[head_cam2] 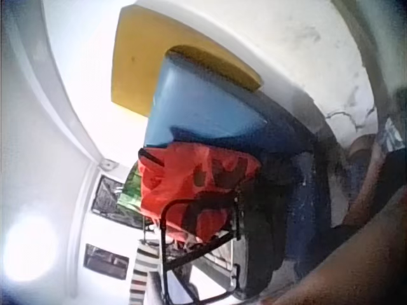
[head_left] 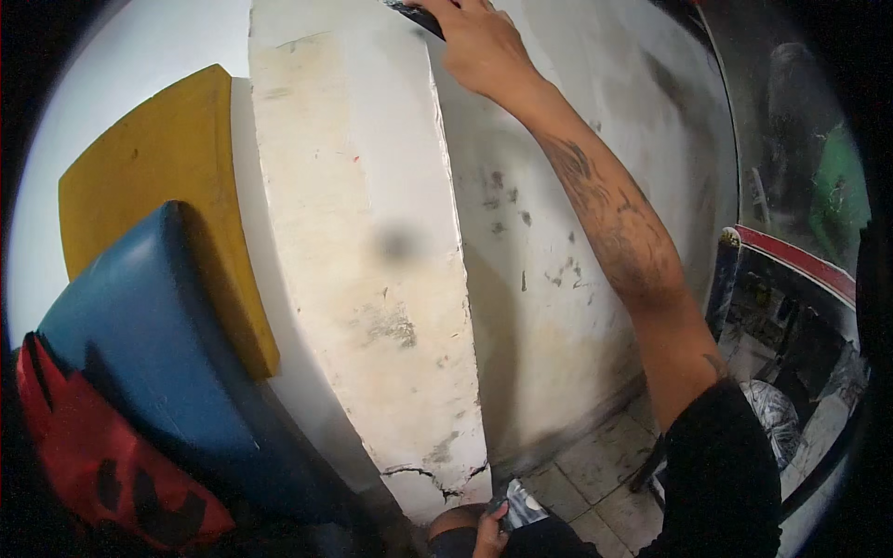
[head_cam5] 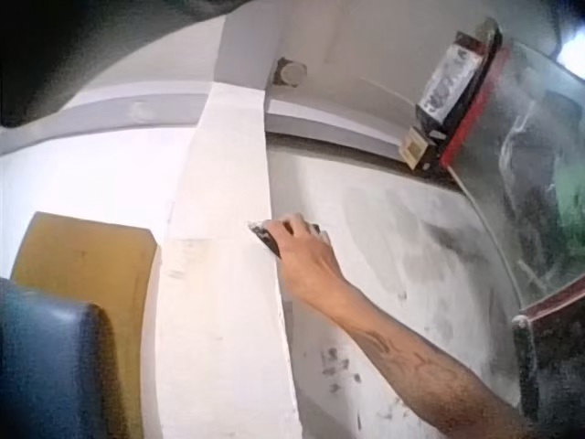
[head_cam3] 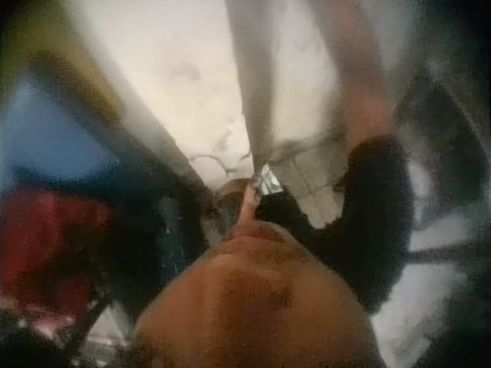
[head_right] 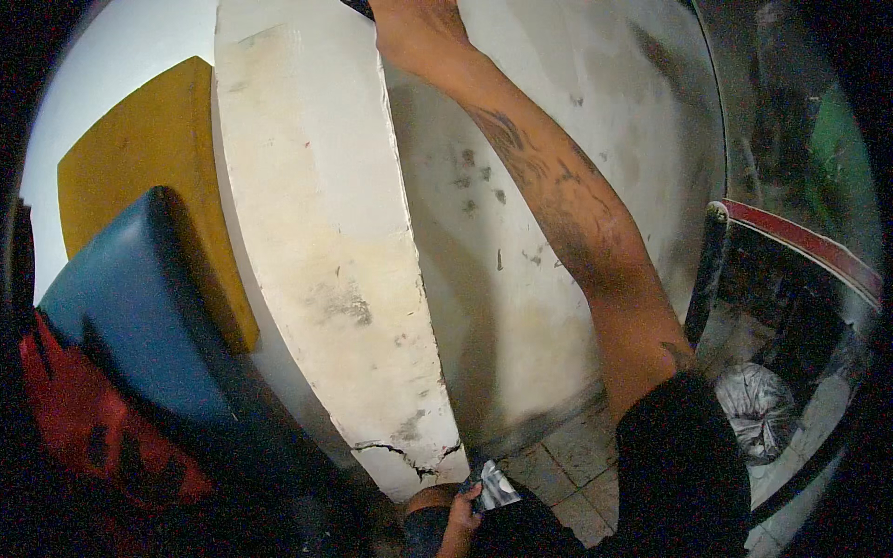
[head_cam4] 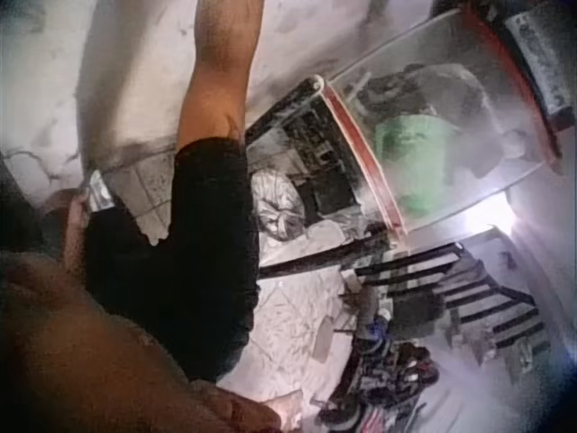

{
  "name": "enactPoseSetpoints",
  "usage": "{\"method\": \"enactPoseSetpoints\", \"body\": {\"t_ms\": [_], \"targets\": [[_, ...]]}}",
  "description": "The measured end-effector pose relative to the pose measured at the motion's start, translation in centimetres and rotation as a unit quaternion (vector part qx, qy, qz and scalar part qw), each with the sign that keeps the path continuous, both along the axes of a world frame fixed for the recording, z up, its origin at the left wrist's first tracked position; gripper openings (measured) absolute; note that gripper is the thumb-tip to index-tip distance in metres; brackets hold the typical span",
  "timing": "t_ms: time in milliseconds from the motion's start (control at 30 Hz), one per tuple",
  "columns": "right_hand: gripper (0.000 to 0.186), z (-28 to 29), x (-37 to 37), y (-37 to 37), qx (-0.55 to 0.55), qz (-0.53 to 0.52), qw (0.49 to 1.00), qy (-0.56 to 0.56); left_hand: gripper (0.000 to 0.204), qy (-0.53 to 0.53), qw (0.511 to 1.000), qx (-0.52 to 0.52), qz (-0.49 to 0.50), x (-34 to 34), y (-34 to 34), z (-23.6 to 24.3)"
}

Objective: The person is applying plaster to a wall using two hand trowels.

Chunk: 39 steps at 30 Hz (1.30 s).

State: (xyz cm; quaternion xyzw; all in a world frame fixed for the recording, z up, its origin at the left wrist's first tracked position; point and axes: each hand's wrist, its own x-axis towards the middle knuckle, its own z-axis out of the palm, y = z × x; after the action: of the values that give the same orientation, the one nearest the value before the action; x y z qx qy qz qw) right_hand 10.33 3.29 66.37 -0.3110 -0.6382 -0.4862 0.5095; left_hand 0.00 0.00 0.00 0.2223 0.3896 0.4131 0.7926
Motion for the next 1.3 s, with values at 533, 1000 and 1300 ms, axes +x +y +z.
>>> {"method": "enactPoseSetpoints", "body": {"t_ms": [533, 1000, 1300], "targets": [[0.042, -1.5, -2.2, 1.6, 0.032, -0.162, 0.986, 0.005, 0.027, -0.094, 0.994, -0.060, 0.018, -1.1, -0.8, 0.9], [0.059, -10.6, -0.4, 2.5, 0.015, -0.201, 0.978, -0.046, 0.026, -0.093, 0.995, -0.023, 0.014, -1.1, -1.7, 1.5], [0.058, -17.3, -1.1, 1.9, -0.034, -0.163, 0.986, -0.031, 0.023, -0.101, 0.995, 0.002, 0.012, -0.8, -1.0, -0.1]]}}
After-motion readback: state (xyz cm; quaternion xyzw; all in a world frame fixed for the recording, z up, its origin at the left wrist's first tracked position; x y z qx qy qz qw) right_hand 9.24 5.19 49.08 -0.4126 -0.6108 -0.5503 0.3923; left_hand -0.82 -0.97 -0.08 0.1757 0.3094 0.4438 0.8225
